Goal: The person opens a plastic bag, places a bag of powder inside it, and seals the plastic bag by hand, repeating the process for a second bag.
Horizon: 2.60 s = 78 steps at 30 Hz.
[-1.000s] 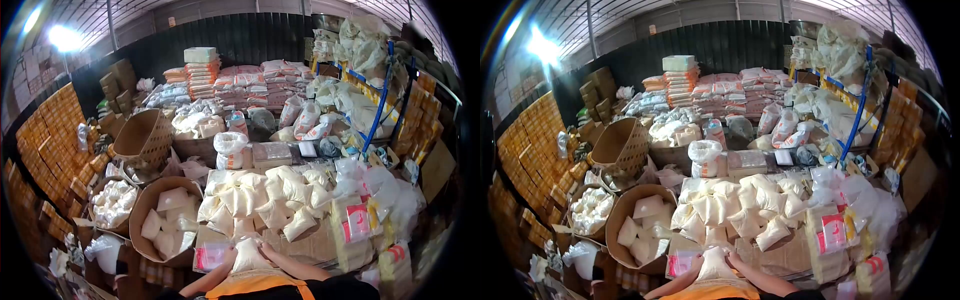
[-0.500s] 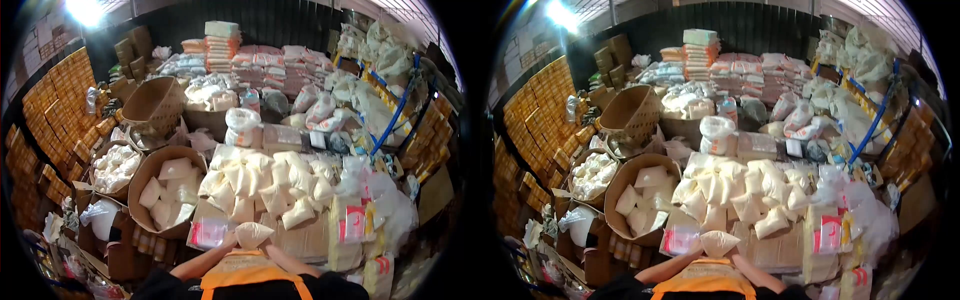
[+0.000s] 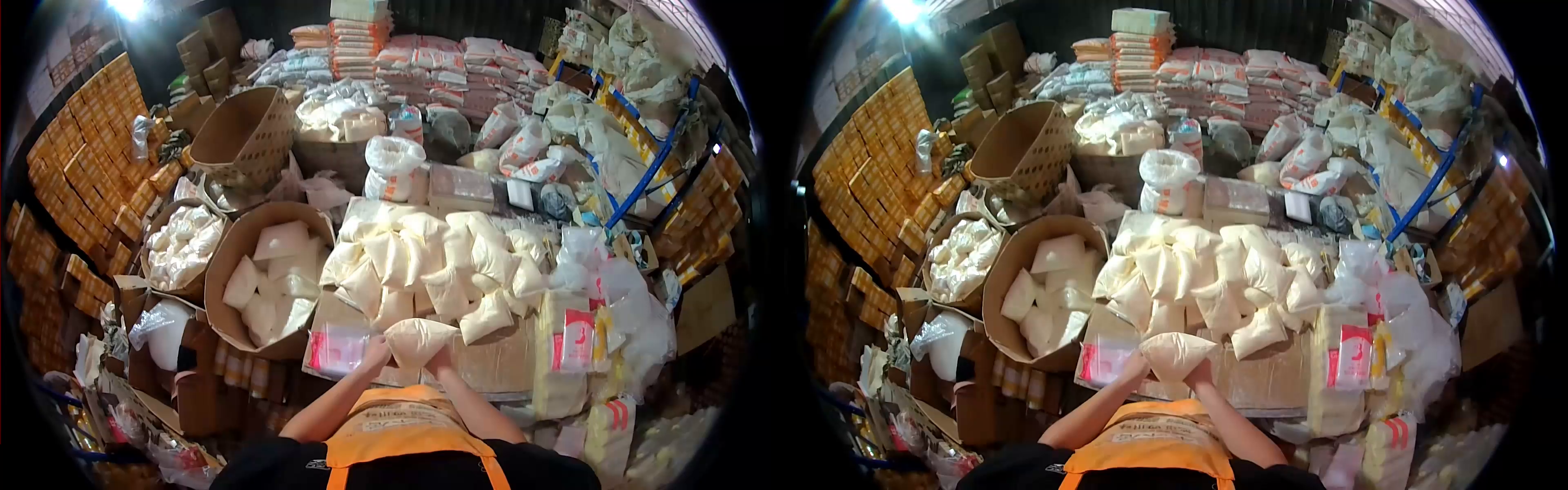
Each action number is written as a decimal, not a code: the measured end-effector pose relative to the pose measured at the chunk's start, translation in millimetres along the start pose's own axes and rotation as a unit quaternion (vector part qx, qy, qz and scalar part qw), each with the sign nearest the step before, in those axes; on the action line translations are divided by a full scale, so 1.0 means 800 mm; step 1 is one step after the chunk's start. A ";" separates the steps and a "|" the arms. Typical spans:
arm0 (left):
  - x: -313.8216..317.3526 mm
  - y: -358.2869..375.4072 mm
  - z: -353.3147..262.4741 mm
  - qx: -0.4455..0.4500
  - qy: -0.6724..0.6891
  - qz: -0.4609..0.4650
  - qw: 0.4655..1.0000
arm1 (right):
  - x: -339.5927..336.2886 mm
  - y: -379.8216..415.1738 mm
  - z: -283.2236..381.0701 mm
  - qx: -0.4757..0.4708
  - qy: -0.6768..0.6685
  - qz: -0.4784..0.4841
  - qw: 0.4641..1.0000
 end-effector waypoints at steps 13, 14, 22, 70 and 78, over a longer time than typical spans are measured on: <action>0.009 0.049 -0.053 0.038 -0.036 0.020 0.998 | -0.109 0.009 0.063 0.191 -0.157 -0.092 0.965; 0.006 0.031 -0.048 0.064 -0.048 -0.003 0.997 | -0.071 0.008 0.010 0.179 -0.230 -0.091 0.952; -0.011 -0.010 -0.044 0.040 -0.168 -0.069 0.983 | -0.110 -0.036 0.065 0.122 -0.129 -0.147 0.973; 0.043 -0.119 0.085 0.052 -0.476 -0.124 0.869 | -0.035 0.033 -0.124 0.318 0.038 0.200 0.926; 0.043 -0.148 0.169 -0.101 -0.400 -0.071 0.908 | -0.034 0.029 -0.125 0.295 0.060 0.127 0.945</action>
Point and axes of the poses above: each hand's wrist, its own y-axis away from the middle knuckle, its own x-axis out of the palm, z = x × y, the point moved 10 cm from there along -y, towards the middle knuckle, and after that the axes turned 12 degrees about -y, right-handed, at the moved point
